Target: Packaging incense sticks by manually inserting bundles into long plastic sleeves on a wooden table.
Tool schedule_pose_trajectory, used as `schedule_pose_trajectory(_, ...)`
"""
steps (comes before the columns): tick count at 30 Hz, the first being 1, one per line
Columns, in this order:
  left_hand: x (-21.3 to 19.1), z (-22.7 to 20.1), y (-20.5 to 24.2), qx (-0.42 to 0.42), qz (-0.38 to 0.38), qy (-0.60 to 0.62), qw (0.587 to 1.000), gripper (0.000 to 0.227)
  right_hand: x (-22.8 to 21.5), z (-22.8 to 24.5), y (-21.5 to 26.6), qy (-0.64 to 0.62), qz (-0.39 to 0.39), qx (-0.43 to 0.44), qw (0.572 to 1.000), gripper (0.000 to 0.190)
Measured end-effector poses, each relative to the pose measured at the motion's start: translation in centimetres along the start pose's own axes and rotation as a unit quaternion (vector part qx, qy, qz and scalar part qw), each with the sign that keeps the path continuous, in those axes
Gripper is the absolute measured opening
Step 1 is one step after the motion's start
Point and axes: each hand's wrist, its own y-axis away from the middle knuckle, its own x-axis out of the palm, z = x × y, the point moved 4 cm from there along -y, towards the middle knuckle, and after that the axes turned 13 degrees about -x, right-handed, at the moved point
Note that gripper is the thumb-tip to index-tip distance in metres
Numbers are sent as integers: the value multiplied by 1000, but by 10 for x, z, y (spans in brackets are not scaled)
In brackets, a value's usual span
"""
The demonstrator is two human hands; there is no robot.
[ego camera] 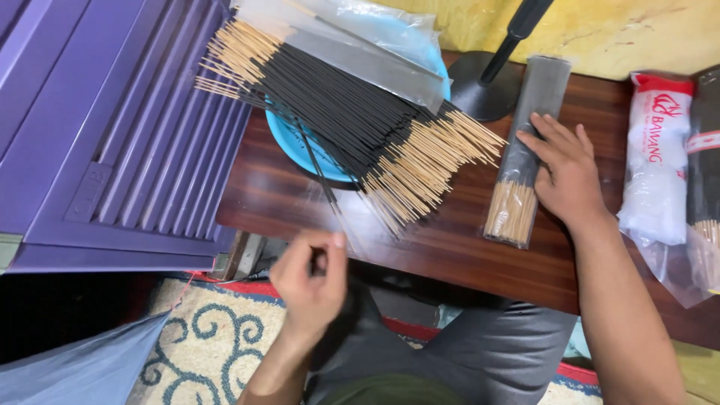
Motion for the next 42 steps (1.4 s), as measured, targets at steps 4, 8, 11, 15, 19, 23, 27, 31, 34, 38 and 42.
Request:
schedule_pose_trajectory(4,0,31,-23,-160,20,-131,978,22,0,2,-2,6,-2,9,1000,77)
schedule_pose_trajectory(8,18,50,-19,-300,120,-71,944,24,2,0,-2,2,-6,64,998,68)
schedule_pose_trajectory(11,30,63,-15,-351,143,10,925,22,-1,2,-4,-6,-2,68,998,66)
schedule_pose_trajectory(15,48,62,-14,-412,158,158,883,25,-1,3,-5,-17,3,72,997,65)
schedule_pose_trajectory(19,64,62,-12,-419,176,192,870,23,-4,4,-7,-18,6,69,997,64)
schedule_pose_trajectory(23,77,57,-11,-414,195,204,866,23,-4,5,-6,-21,7,68,997,63)
schedule_pose_trajectory(27,81,48,-10,-414,205,206,863,24,-5,4,-6,-25,10,60,998,63)
schedule_pose_trajectory(31,81,47,0,-415,207,207,861,25,-5,4,-6,-19,10,60,998,64)
schedule_pose_trajectory(34,83,50,17,-425,205,223,853,25,-6,5,-7,-20,8,55,998,64)
schedule_pose_trajectory(38,80,37,38,-392,189,278,856,25,-5,2,-5,-12,25,33,999,66)
schedule_pose_trajectory(42,74,-1,46,-269,218,263,901,29,-3,0,-2,-3,30,17,999,69)
